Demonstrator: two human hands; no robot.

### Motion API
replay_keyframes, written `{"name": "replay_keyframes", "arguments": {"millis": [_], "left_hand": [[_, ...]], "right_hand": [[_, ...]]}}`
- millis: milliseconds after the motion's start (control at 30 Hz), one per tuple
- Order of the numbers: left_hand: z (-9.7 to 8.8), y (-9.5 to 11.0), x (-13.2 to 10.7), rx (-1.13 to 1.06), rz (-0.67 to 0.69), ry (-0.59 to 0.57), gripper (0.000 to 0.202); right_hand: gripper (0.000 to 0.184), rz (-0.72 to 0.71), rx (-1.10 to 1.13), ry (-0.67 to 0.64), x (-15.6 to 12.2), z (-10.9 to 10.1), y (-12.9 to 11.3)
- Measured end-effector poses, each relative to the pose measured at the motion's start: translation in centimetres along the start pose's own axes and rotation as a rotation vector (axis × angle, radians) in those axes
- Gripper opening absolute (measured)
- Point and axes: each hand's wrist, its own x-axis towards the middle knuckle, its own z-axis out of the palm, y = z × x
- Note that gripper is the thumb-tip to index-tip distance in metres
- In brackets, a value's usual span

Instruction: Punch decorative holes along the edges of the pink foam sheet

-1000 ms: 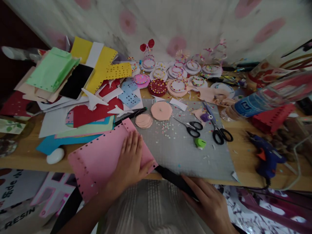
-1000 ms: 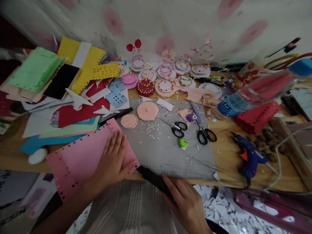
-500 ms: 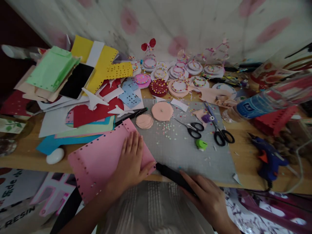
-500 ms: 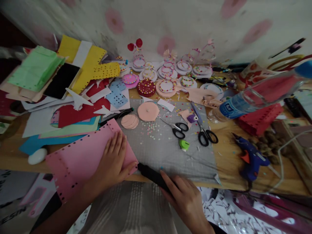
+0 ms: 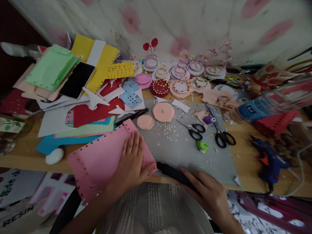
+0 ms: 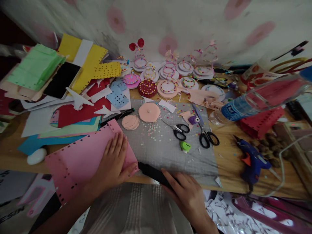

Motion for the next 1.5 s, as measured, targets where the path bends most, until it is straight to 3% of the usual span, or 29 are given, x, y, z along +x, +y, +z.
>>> {"name": "replay_keyframes", "arguments": {"millis": [367,633,933,1167,1500], "left_hand": [[-0.3,0.0,0.0,-0.011,-0.001,-0.023,0.092],[-0.4,-0.5,-0.3,0.031,0.015,-0.040,0.066],[0.2,-0.5,-0.4,0.044,-0.014,-0.005,0.075],[0.0,-0.5,-0.4,0.049,-0.022,-0.025,0.075],[-0.1,-0.3,-0.4,0.078,-0.019,-0.008,0.072]], "right_hand": [[0.034,-0.008,0.042,0.006,0.8,-0.2,0.4],[0.033,0.002,0.083,-0.004,0.8,-0.6,0.3],[0.032,0.050,0.026,0.008,-0.3,0.1,-0.8],[0.031,0.085,0.054,0.051,0.4,0.5,-2.0],[0.034,0.063,0.034,0.063,1.5,1.0,-1.8]]}}
